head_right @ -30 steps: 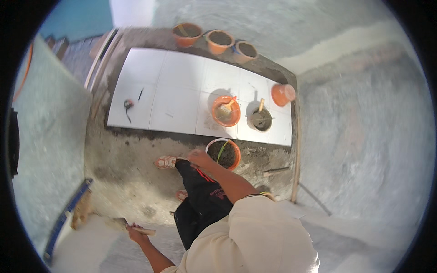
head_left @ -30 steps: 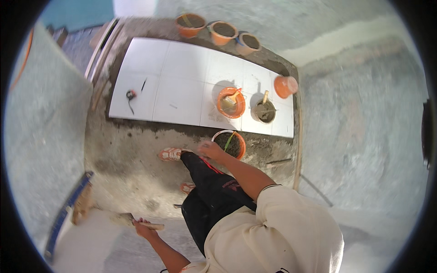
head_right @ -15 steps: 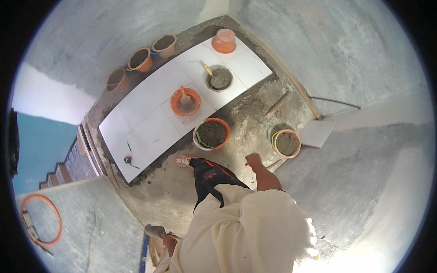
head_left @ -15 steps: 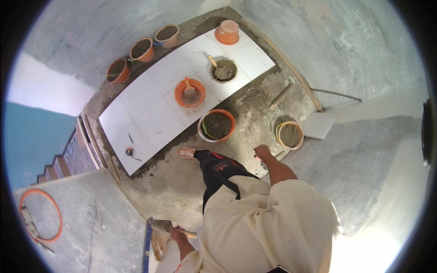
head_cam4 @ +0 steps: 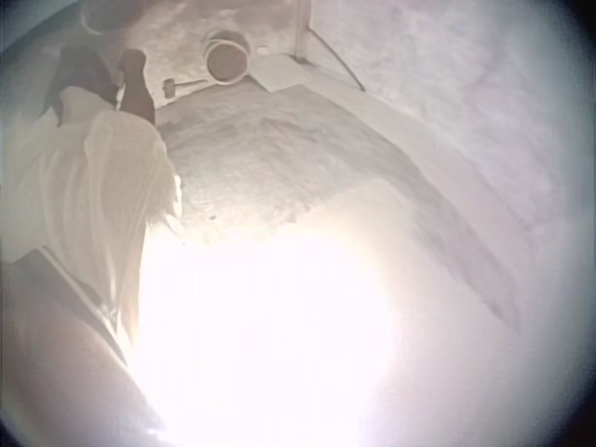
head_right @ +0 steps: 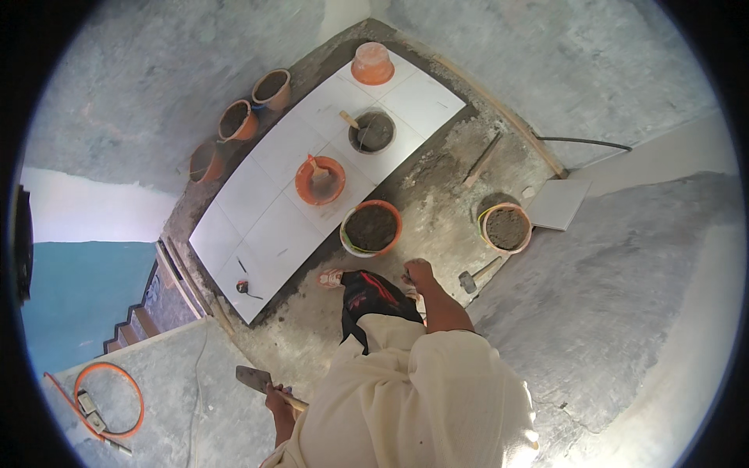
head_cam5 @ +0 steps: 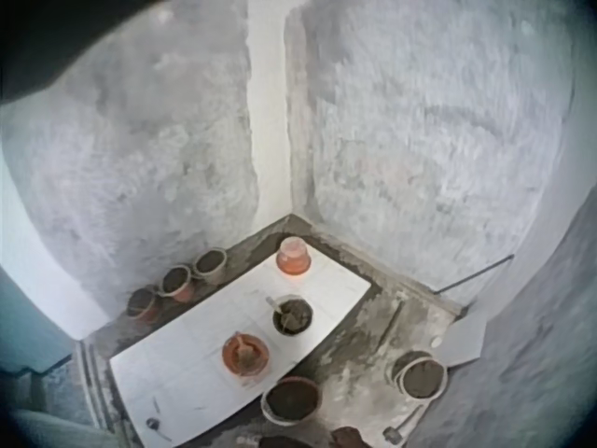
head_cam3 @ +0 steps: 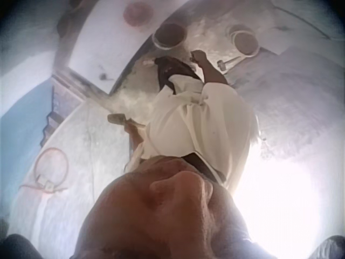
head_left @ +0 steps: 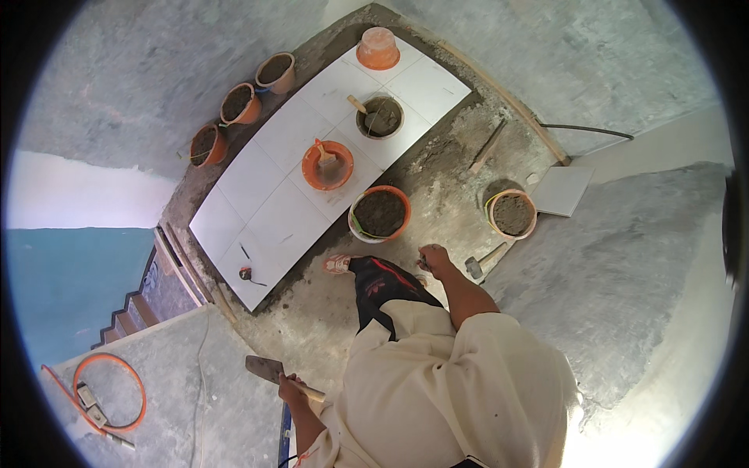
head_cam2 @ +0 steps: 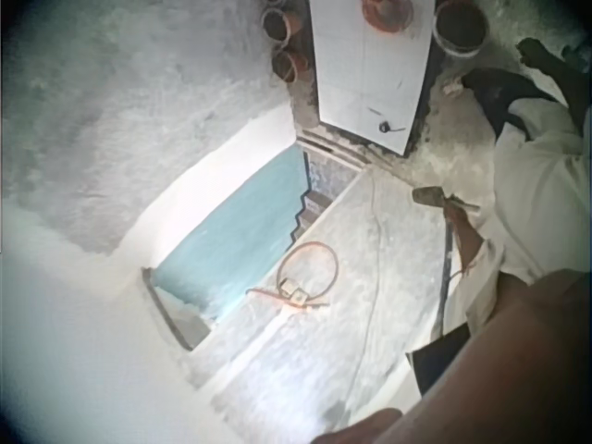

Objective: The person installs white ceramic floor tiles in a room under construction. They use a spirit level to check alignment, a hammer to tap tiles into place, and a trowel to spread cement mortar. The person also uses a string line for alignment and handles buckets of mortar.

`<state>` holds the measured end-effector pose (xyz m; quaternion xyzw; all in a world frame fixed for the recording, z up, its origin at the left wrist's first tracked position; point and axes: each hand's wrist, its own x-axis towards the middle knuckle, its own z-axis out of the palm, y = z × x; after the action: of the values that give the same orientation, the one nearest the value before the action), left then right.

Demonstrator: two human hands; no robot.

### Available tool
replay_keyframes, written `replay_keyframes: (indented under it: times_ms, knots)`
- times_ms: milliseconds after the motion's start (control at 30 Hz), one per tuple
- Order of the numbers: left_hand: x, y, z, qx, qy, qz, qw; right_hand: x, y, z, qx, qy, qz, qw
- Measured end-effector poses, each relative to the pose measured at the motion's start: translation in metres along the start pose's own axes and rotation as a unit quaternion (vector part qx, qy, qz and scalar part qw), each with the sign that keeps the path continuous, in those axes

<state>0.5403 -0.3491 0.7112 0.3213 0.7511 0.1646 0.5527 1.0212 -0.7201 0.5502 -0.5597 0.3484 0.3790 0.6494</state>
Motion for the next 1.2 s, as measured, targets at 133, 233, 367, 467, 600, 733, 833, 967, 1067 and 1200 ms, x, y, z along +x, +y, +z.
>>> replay_keyframes:
  times_ms: [133,233,367,467,600,733,833,967,1067,1200]
  knots:
    - [0.000,-0.014,-0.017,-0.009,-0.009,-0.029,1.000,-0.003,-0.014,0.019,0.005,0.005,0.007,1.000]
    - [-0.009,-0.036,-0.027,-0.008,0.015,-0.051,0.999,-0.004,-0.021,0.028,-0.010,0.008,0.007,1.000]
    - [-0.039,-0.055,-0.028,0.031,0.015,-0.038,0.999,-0.005,-0.023,0.029,-0.019,0.013,0.008,1.000]
    - [-0.066,-0.057,-0.020,0.045,0.042,-0.079,0.995,-0.003,-0.021,0.028,-0.044,0.014,0.024,0.999]
    - [-0.069,-0.070,-0.023,0.029,0.050,-0.117,0.991,-0.003,-0.019,0.026,-0.045,0.010,0.027,0.999]
    - [-0.064,-0.075,-0.022,0.024,0.051,-0.102,0.993,-0.007,-0.021,0.028,-0.035,0.025,0.044,0.998]
    - [-0.056,-0.075,-0.021,-0.024,0.049,-0.111,0.992,-0.008,-0.019,0.030,-0.042,0.027,0.023,0.998]
    - [-0.057,-0.071,-0.015,-0.083,0.062,-0.095,0.990,-0.009,-0.019,0.038,-0.056,0.022,0.028,0.998]
    - [-0.056,-0.068,-0.010,-0.070,0.070,-0.093,0.991,-0.006,-0.018,0.040,-0.065,0.016,0.030,0.997]
    - [-0.050,-0.079,-0.020,-0.074,0.062,-0.105,0.990,0.001,-0.022,0.063,-0.058,0.021,0.048,0.997]
